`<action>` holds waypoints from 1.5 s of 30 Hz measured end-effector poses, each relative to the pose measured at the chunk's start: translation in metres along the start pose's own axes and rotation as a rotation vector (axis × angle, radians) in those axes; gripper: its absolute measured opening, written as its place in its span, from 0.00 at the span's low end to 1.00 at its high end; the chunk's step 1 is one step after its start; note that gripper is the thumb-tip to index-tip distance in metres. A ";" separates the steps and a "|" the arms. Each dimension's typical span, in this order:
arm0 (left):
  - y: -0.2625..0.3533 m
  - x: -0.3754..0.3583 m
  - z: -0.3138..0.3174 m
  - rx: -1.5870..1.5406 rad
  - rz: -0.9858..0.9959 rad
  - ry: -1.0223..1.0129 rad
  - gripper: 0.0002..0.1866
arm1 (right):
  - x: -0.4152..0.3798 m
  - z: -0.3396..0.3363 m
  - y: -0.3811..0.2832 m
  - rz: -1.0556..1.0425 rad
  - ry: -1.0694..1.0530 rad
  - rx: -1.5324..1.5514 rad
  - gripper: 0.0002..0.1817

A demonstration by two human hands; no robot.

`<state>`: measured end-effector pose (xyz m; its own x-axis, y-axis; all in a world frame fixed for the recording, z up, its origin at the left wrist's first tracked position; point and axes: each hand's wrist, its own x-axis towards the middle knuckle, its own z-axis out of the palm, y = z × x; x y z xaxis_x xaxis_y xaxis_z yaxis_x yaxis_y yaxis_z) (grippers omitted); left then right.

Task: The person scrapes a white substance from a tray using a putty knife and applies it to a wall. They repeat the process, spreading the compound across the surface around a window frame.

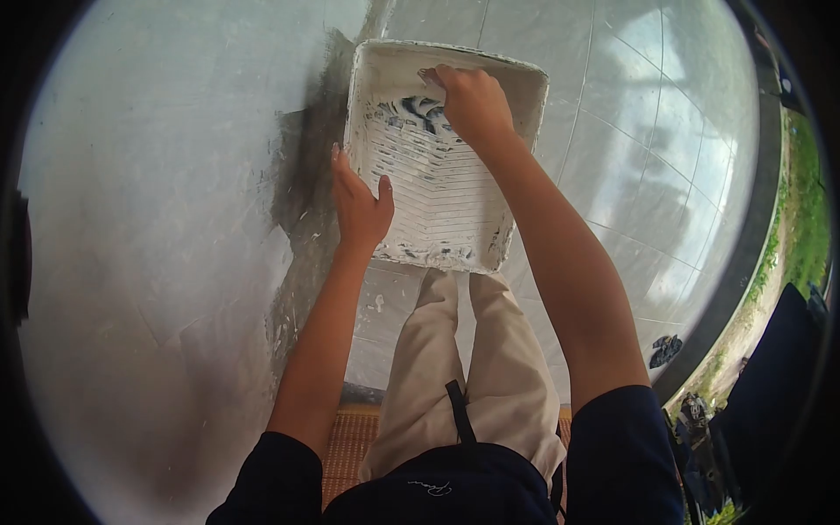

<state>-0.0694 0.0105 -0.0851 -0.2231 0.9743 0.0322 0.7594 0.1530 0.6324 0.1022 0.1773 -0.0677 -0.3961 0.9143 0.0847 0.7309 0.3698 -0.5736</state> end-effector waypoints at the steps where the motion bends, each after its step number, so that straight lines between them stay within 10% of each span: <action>1: -0.001 -0.002 0.000 0.003 -0.003 -0.001 0.39 | -0.002 0.004 -0.003 0.000 -0.003 0.003 0.14; 45: 0.030 -0.058 0.003 0.234 -0.091 0.107 0.38 | -0.070 -0.022 -0.010 -0.436 -0.261 0.154 0.19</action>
<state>-0.0320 -0.0405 -0.0709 -0.3511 0.9335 0.0727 0.8509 0.2857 0.4408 0.1351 0.1134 -0.0498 -0.7844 0.6024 0.1479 0.3853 0.6600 -0.6449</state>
